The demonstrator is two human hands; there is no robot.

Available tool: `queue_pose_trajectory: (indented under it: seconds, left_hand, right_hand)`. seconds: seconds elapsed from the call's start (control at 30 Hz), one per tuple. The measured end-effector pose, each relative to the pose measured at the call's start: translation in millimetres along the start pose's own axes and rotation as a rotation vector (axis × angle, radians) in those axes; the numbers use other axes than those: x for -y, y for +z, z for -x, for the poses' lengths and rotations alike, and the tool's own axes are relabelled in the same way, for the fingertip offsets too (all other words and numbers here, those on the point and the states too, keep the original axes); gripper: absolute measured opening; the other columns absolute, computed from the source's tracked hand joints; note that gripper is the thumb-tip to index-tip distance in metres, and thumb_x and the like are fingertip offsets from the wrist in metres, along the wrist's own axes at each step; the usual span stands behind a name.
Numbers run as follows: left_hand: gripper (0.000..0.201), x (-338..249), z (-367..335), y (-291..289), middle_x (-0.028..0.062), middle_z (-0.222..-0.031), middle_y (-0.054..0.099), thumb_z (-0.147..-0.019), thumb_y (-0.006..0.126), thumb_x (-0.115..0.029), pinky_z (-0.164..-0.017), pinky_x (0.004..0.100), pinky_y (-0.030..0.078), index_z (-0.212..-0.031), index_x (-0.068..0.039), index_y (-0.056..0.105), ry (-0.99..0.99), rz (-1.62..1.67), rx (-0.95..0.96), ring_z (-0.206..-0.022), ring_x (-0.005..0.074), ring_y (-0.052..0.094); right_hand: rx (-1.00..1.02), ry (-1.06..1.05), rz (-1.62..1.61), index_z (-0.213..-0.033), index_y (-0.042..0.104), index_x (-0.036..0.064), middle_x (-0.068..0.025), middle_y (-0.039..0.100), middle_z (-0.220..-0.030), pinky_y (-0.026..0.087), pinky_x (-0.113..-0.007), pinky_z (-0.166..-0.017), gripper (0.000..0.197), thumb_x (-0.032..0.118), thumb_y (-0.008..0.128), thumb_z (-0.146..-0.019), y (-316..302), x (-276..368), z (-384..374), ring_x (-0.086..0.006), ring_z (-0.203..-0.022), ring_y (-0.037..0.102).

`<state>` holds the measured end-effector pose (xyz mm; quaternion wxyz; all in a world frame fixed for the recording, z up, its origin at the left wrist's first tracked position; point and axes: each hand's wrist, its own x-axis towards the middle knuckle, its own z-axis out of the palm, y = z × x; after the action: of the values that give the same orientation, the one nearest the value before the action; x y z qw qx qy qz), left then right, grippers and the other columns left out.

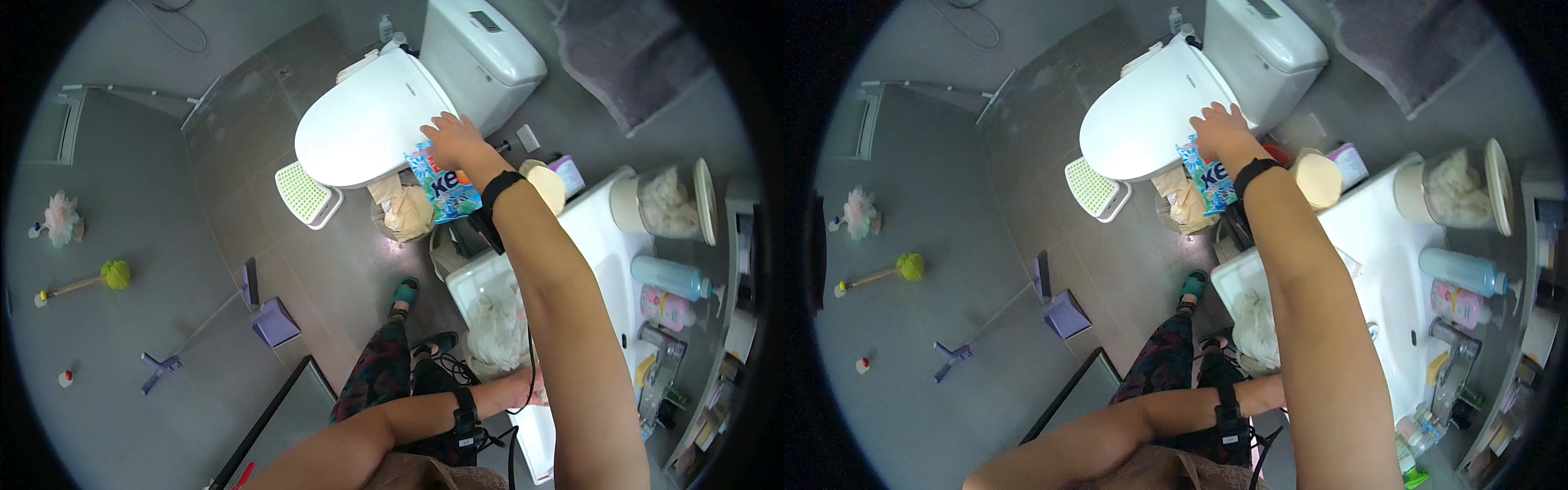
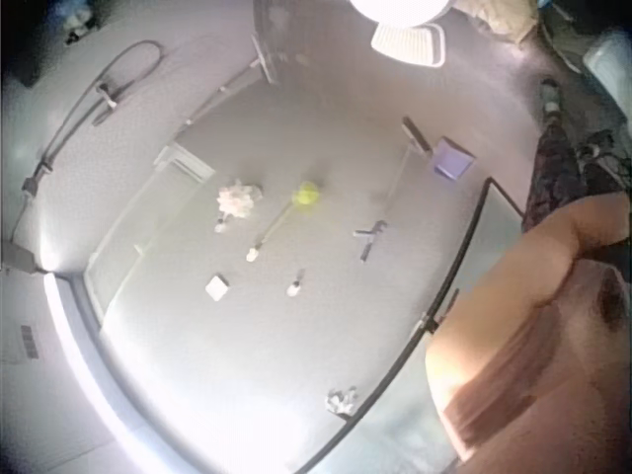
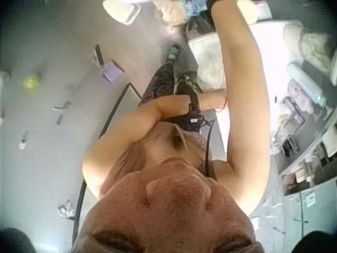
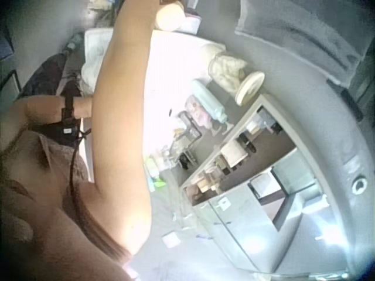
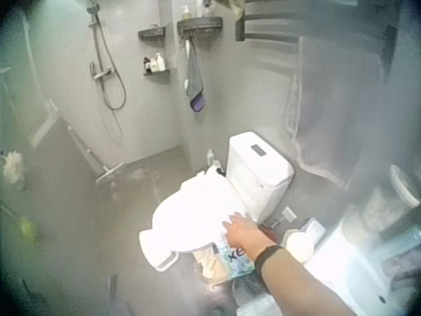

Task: The person washes a rag and small white objects in a bathroom sink, rubbing them together under running water. They use a laundry detergent pod and move the items between the sink and the area near the toilet.

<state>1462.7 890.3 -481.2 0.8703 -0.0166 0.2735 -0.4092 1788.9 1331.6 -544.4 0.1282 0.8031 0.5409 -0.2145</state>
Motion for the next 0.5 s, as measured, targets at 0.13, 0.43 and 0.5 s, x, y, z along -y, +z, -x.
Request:
queue_pose_trajectory:
  seconds: [0.13,0.43,0.5]
  left_hand:
    - [0.070,-37,57,-47,-0.0052,-0.195,0.061,-0.127,0.088,-0.056,-0.120,0.0591,0.073,-0.189,-0.033,0.065,-0.024,0.002,0.010,-0.175,0.0228,0.062]
    - [0.057,-29,58,-125,-0.0056,-0.169,0.073,-0.127,0.083,-0.061,-0.115,0.0545,0.073,-0.175,-0.033,0.068,0.041,0.183,0.194,-0.151,0.0186,0.073]
    - [0.074,-22,45,-157,-0.0074,-0.183,0.066,-0.131,0.064,-0.077,-0.130,0.0568,0.064,-0.191,-0.034,0.057,0.109,0.111,0.395,-0.167,0.0143,0.061]
  right_hand:
    - [-0.002,-0.003,-0.015,-0.206,0.047,0.0224,-0.0158,0.052,-0.210,0.024,-0.070,-0.163,0.091,0.037,0.081,-0.123,40,50,-98,-0.0395,-0.201,0.034]
    - [0.382,-0.089,-0.165,-0.165,0.077,0.0200,-0.0162,0.082,-0.158,0.050,-0.061,-0.133,0.058,0.049,0.088,-0.115,164,90,-147,-0.0428,-0.152,0.071]
    - [0.342,-0.226,-0.168,-0.137,0.094,0.0188,-0.0165,0.093,-0.129,0.066,-0.056,-0.114,0.037,0.044,0.093,-0.110,182,94,-150,-0.0423,-0.124,0.087]
